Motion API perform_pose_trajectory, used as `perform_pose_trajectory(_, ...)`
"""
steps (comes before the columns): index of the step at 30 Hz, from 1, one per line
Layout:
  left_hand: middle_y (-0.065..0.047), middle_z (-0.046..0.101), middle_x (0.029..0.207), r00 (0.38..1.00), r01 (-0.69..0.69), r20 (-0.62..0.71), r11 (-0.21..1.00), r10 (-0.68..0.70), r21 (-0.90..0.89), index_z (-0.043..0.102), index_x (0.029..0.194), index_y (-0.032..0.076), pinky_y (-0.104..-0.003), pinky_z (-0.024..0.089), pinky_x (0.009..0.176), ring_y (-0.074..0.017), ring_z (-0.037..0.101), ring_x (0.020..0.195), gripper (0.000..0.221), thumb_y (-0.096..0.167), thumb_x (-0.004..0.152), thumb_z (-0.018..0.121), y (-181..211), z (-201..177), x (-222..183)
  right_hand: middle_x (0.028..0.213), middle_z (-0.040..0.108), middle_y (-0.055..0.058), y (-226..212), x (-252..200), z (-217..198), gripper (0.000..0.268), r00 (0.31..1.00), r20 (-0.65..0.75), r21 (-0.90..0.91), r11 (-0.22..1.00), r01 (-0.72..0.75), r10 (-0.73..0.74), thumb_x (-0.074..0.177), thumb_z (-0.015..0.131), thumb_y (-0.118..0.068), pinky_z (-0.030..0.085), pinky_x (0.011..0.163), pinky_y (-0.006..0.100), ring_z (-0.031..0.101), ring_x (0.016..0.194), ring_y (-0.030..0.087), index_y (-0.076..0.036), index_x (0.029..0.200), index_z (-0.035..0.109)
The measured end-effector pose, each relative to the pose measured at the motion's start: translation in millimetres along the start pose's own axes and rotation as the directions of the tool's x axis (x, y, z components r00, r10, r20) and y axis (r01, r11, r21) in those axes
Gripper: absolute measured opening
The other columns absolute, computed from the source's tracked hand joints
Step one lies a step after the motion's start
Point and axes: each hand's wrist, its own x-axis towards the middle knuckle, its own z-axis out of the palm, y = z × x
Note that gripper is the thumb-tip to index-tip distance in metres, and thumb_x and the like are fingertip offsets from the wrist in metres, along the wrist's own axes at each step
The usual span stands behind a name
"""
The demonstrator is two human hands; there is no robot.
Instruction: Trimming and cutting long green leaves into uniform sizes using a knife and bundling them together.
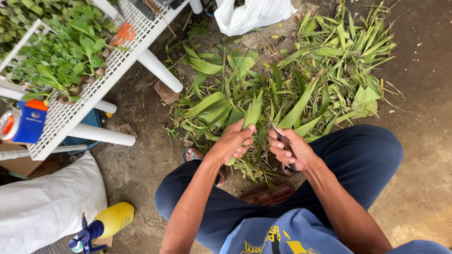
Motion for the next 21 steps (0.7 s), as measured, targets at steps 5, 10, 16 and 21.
perform_pose_trajectory(5,0.005,0.041,0.065,1.000,0.002,-0.009,0.995,-0.001,0.102,0.034,0.149,0.004,-0.017,0.033,0.027,-0.0014,0.034,0.039,0.049,0.026,0.107,0.048,26,-9,0,0.066,0.034,-0.004,-8,3,-6,0.022,0.988,0.149,0.063,0.997,-0.053,0.044,0.108,0.039,-0.030,0.036,0.021,0.015,0.037,0.038,0.003,-0.009,0.110,0.045)
perform_pose_trajectory(10,0.006,0.043,0.066,1.000,0.022,0.003,0.969,-0.023,0.246,0.027,0.155,-0.001,-0.016,0.034,0.029,-0.0010,0.033,0.041,0.056,0.024,0.108,0.046,46,-15,1,0.062,0.032,-0.006,-10,11,14,0.046,0.959,0.283,0.171,0.981,-0.087,0.036,0.110,0.035,-0.031,0.039,0.023,0.014,0.033,0.036,-0.001,0.001,0.142,0.038)
perform_pose_trajectory(16,0.006,0.045,0.066,0.994,0.086,0.047,0.973,-0.098,0.216,0.027,0.155,-0.007,-0.016,0.034,0.030,-0.0011,0.033,0.042,0.060,0.026,0.108,0.047,56,-9,-6,0.060,0.028,-0.011,0,52,-23,0.045,0.933,0.355,0.382,0.902,-0.201,0.058,0.109,0.034,-0.034,0.035,0.020,0.015,0.030,0.032,-0.001,-0.008,0.145,0.039)
perform_pose_trajectory(21,0.005,0.041,0.066,0.992,0.018,0.118,0.993,-0.032,0.117,0.034,0.148,-0.002,-0.015,0.033,0.027,0.0001,0.033,0.040,0.054,0.030,0.107,0.049,34,-28,18,0.059,0.025,-0.011,-20,70,-3,0.040,0.905,0.414,0.378,0.885,-0.271,0.100,0.110,0.038,-0.038,0.032,0.022,0.012,0.031,0.033,-0.002,-0.010,0.088,0.057)
